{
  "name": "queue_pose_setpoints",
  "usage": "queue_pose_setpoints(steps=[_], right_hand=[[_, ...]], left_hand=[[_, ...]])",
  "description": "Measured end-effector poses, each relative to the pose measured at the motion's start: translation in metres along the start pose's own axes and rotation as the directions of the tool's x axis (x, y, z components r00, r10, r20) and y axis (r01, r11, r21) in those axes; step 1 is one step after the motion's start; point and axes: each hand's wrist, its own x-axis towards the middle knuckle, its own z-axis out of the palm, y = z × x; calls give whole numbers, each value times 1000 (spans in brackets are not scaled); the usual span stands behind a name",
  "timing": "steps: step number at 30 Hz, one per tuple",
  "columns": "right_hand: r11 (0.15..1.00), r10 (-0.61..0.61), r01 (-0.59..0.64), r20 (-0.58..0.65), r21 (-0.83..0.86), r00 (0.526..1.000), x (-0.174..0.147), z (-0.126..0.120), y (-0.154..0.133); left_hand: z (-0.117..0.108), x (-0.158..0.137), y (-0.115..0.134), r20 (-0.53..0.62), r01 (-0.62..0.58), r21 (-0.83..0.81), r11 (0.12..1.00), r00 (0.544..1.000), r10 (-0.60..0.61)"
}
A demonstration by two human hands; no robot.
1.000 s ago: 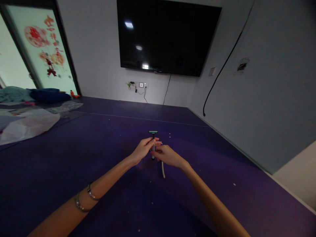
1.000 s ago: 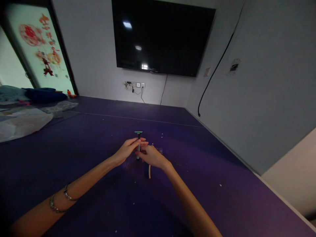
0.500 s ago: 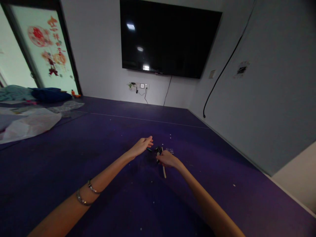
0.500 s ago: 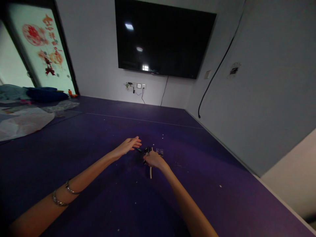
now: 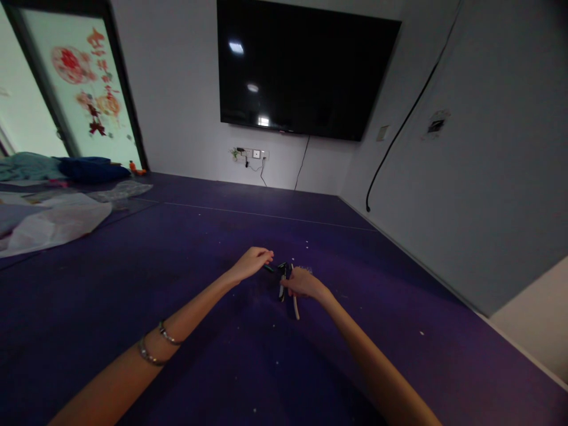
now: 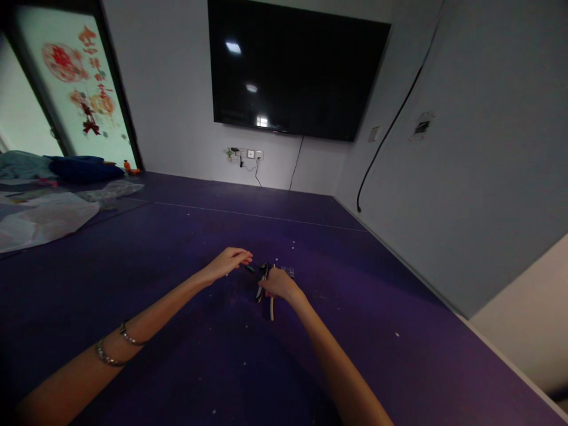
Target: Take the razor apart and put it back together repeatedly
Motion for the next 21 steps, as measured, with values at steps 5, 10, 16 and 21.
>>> queue_pose_setpoints(steps=[5, 10, 16, 21], right_hand=[[1000, -21, 17, -175, -23, 984, -1, -19, 28], [999, -32, 27, -418, -18, 908, -1, -25, 84], [992, -65, 113, -549, 53, 833, -5, -19, 135], [984, -50, 136, -558, 115, 829, -6, -19, 142]], left_hand=[[-3, 8, -27, -1, -163, 383, 909, 984, 176], [3, 8, -51, -88, -101, 630, 770, 976, 200], [19, 7, -61, -120, -62, 738, 671, 968, 222], [32, 4, -55, -118, -47, 783, 620, 967, 224]])
